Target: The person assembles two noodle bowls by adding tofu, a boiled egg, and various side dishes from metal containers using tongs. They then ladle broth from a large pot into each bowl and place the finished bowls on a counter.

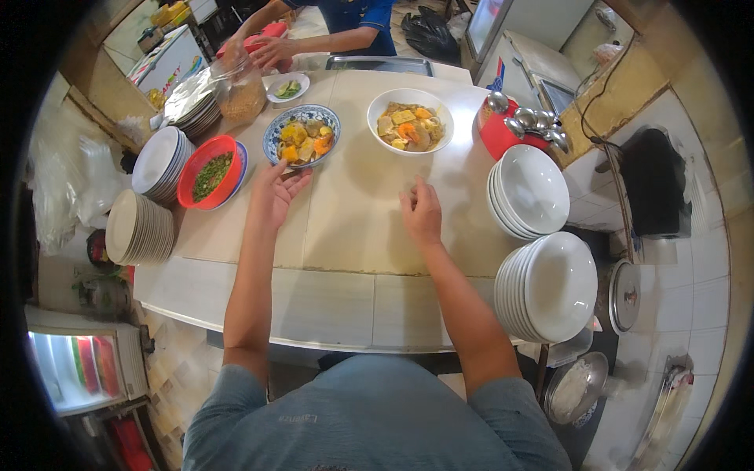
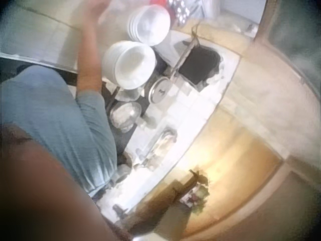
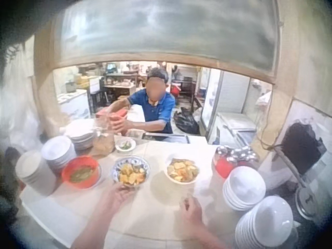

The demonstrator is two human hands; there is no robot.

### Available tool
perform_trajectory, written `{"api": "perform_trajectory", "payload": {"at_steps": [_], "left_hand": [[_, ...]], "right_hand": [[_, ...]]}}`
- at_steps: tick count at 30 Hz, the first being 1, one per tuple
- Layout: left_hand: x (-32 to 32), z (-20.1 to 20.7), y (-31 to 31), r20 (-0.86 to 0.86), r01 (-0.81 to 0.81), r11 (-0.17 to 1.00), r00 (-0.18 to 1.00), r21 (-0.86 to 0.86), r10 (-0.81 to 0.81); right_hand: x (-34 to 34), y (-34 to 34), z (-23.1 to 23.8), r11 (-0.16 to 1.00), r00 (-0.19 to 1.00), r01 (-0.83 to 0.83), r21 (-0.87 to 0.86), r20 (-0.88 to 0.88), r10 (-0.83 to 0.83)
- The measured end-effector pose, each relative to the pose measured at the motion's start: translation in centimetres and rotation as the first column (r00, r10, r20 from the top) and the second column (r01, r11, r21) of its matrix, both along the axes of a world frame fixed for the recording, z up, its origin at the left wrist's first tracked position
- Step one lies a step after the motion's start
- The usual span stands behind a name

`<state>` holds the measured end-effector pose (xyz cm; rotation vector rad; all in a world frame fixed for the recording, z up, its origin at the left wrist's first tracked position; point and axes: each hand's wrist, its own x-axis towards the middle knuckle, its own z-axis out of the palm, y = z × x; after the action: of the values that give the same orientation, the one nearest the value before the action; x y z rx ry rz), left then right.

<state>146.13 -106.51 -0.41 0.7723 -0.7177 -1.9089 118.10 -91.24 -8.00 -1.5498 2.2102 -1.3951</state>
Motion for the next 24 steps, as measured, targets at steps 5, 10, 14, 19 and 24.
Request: {"api": "perform_trajectory", "payload": {"at_steps": [5, 10, 14, 19, 24], "left_hand": [[-1.5, -0.1, -2.1, 0.035, -0.018, 0.999, 0.999, -0.043, 0.02], [-2.4, -0.4, -2.9, -0.022, 0.03, 0.999, 0.999, -0.017, -0.03], [-1.4, -0.9, -0.7, -0.01, -0.019, 0.999, 1.0, 0.045, 0.019], [5.5, -0.8, 8.0, 0.566, -0.01, 0.942, 0.797, -0.337, 0.211], [13.5, -1.0, 17.3, 0.782, 0.128, 0.778, 0.223, -0.615, 0.582]], "right_hand": [[0.2, 0.2, 0.2, 1.0, 1.0, 0.004, 0.016, 0.001, -0.004], [0.3, 0.4, 0.2, 1.0, 1.0, 0.011, 0.017, 0.015, -0.012], [0.3, 0.5, 0.3, 1.0, 1.0, -0.009, 0.008, 0.026, 0.009], [0.5, 0.4, 0.5, 1.0, 1.0, -0.008, -0.023, 0.027, 0.009], [0.7, 0.4, 0.6, 1.0, 0.999, -0.006, 0.001, 0.033, 0.006]]}}
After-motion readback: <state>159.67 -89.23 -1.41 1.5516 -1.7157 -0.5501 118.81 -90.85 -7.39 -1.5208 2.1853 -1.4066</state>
